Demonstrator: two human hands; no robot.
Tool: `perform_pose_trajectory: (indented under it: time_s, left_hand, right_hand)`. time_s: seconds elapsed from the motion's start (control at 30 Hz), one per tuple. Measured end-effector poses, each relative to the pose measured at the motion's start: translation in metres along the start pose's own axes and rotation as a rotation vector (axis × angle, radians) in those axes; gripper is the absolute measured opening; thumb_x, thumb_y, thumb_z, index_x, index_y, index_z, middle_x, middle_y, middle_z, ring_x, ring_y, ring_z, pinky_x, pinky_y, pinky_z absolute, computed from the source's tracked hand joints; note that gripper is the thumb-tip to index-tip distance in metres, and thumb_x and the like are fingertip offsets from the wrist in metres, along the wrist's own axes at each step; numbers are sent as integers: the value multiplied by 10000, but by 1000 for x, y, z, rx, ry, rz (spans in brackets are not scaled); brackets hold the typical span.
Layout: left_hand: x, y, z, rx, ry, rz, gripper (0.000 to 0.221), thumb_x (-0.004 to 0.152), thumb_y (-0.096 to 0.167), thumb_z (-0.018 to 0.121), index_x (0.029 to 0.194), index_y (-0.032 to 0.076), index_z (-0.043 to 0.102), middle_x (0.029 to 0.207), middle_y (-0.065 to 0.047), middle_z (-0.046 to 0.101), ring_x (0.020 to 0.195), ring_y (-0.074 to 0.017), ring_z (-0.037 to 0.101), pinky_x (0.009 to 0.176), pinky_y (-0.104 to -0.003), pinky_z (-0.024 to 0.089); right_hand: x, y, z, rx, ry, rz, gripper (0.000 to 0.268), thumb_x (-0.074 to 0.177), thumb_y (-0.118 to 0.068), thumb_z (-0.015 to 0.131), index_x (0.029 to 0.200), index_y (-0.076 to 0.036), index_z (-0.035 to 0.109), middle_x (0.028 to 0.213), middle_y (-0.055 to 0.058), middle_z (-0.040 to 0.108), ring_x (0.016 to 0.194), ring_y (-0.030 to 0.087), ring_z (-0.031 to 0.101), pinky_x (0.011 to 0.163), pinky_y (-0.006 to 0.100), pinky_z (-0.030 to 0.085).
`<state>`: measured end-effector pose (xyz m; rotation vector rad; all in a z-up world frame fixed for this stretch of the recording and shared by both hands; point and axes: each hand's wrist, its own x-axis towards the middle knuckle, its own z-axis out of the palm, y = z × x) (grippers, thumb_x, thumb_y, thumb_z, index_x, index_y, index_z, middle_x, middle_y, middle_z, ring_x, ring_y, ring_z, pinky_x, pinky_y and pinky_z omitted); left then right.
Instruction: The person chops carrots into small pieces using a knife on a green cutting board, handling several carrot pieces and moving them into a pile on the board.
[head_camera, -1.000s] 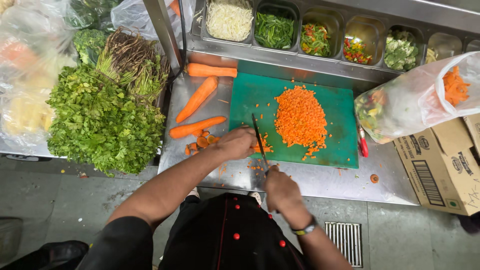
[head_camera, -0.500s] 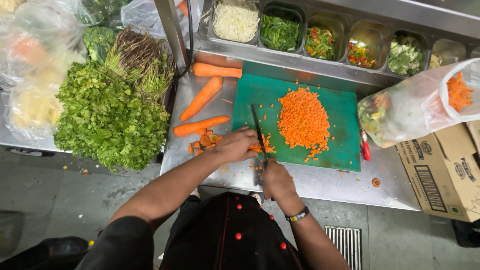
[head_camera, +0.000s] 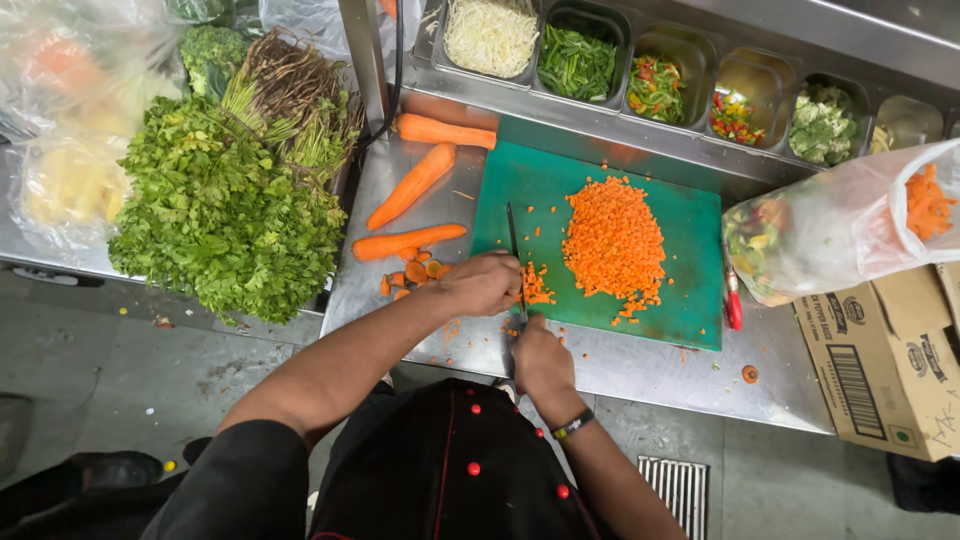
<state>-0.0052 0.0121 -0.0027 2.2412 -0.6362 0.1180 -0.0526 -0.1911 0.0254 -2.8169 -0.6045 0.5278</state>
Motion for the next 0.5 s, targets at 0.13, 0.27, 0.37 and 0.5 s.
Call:
perform_pose_trajectory:
  time_s: [0.13, 0.27, 0.37, 0.5]
  left_hand:
    - [-4, 1, 0, 21, -2, 15, 93, 765, 76, 725, 694, 60, 667, 873, -110, 654, 914, -318, 644, 840, -432, 539]
    - [-4, 1, -2, 36, -32, -7, 105, 773, 77, 725, 702, 36, 659, 887, -102, 652, 942, -317, 640, 831, -427, 537]
    - [-7, 2, -1, 4, -4, -37, 60, 761, 90, 747, 733, 57, 705, 920, -100, 656, 960, -319, 634, 826, -434, 532]
    - [-7, -3, -4, 18, 40, 61, 51, 759, 99, 760, 799, 76, 738, 932, -84, 675, 996, -314, 634, 877, -425, 539]
  right_hand:
    - [-1, 16, -21, 6, -206, 61, 540, 625, -3, 808, 1083, 14, 523, 957, 248, 674, 956, 442, 671, 759, 512, 587]
    - [0, 3, 6, 11, -75, 88, 303, 886, -91, 666, 1153, -8, 551, 986, 242, 716, 954, 421, 718, 803, 516, 587]
    - [7, 2, 4, -121, -161, -4, 475, 702, -88, 784, 1115, -9, 562, 1061, 238, 690, 1022, 417, 694, 831, 495, 593]
    - [15, -5, 6, -67, -161, 108, 430, 771, -53, 763, 1152, -4, 570, 1119, 273, 677, 1035, 454, 686, 830, 521, 579]
